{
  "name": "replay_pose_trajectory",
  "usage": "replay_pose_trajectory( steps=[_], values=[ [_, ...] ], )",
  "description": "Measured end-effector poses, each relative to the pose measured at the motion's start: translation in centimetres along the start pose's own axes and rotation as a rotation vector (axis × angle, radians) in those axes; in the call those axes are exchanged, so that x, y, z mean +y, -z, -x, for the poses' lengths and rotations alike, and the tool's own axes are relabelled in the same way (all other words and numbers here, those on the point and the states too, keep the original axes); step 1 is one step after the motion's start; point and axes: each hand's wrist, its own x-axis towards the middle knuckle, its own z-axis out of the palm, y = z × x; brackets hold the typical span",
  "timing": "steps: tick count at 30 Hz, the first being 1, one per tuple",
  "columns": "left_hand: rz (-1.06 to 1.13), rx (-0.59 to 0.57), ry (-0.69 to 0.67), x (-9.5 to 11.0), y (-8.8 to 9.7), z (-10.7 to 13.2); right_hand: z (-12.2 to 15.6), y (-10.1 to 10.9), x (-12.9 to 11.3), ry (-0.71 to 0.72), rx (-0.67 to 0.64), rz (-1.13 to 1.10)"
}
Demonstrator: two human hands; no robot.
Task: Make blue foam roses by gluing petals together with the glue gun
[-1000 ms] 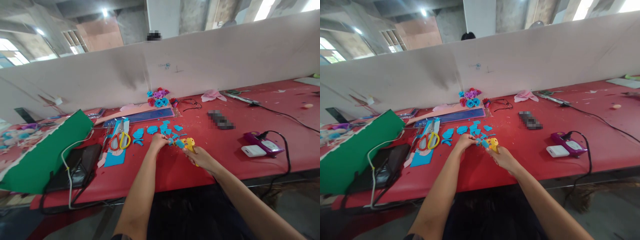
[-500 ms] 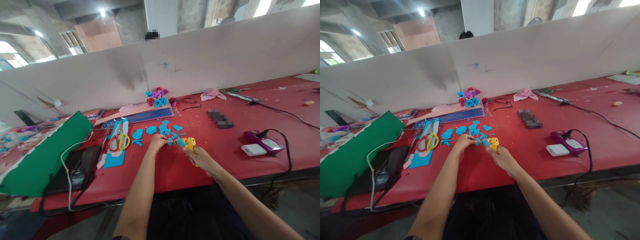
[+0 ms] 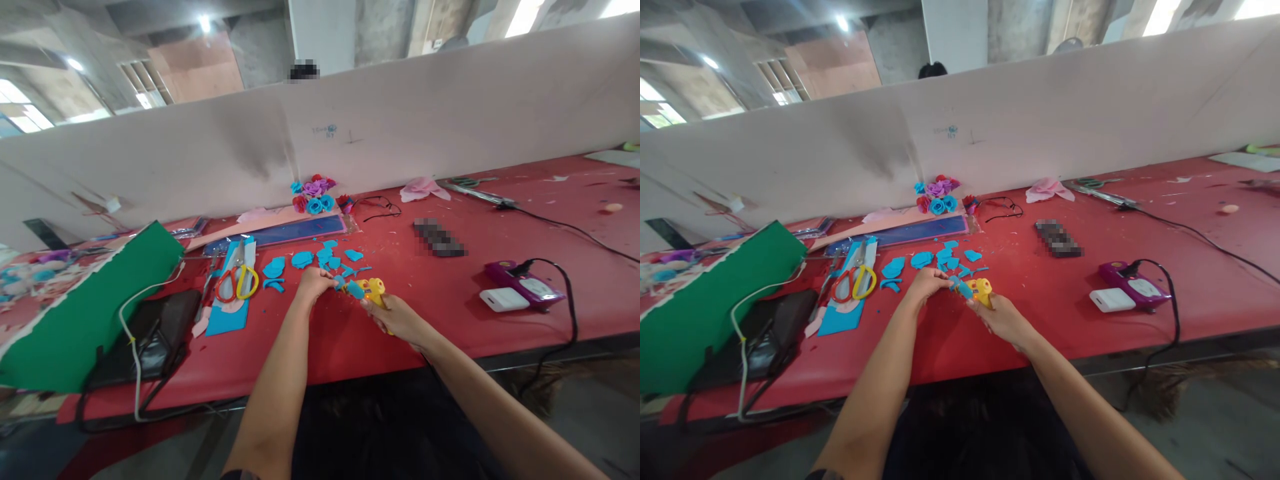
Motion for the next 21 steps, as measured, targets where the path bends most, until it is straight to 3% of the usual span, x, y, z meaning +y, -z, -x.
replay_pose_trajectory(
  steps=[8, 16, 21],
  values=[
    [0.013, -0.005, 0.007, -0.2, -0.1, -0.1, -0.4, -0.1, 0.6, -0.011, 0.063, -0.003],
    [0.01, -0.004, 0.014, 0.0, 0.1, 0.0, 0.0, 0.2, 0.0, 0.003, 0.019, 0.033],
    [0.033, -0.01, 0.024, 0.0, 0.0, 0.0, 0.0, 1.6, 0.5, -0.025, 0.082, 0.05]
  ],
)
